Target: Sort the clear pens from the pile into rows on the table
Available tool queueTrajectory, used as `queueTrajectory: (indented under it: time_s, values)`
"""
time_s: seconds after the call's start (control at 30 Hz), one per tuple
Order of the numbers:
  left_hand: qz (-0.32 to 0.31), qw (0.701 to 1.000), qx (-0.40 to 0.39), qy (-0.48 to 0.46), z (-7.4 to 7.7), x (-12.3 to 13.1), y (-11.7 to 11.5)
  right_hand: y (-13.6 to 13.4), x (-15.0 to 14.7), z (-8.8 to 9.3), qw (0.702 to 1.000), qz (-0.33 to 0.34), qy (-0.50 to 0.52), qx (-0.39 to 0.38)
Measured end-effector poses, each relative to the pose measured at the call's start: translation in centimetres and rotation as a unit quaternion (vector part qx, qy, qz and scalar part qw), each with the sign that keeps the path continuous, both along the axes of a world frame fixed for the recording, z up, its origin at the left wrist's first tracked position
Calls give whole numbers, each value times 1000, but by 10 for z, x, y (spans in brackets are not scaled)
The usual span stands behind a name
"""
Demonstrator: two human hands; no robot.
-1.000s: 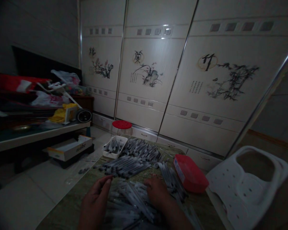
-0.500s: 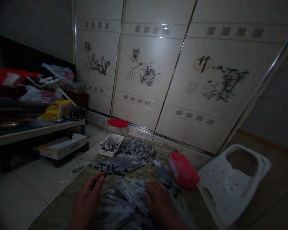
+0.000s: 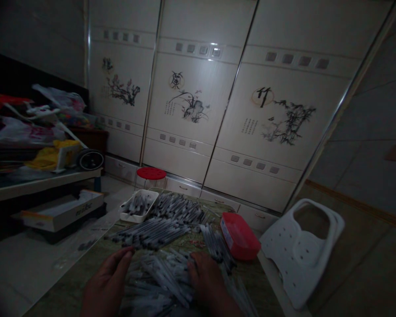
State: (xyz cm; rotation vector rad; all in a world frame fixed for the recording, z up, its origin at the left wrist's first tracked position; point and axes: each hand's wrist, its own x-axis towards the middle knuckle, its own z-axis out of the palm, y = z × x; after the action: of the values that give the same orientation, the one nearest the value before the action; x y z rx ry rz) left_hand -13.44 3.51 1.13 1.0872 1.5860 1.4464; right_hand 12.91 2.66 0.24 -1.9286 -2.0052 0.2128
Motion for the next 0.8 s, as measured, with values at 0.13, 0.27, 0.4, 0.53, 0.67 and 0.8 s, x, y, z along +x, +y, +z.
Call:
queueTrajectory:
  time_s: [0.13,0.27,0.4,0.53,0.67,0.8]
  values:
    - [-3,1000,2,6,2,1,0,25,27,3,994,-99,-41,-6]
    - [-14,1000,13,8,-1,2,2,51,51,1,979,-177,-90,-45]
    - [-8,1000,6,19,-5,3,4,66,60,-4,968,-204,-113,-90]
    - [-5,999,8,37,-7,5,6,72,56,-7,965,-210,-117,-106]
    - [-7,999,24,26,-6,8,6,74,50,-8,964,-215,-110,-115]
    - [-16,999,28,5,-5,10,4,74,46,-4,964,-225,-81,-113]
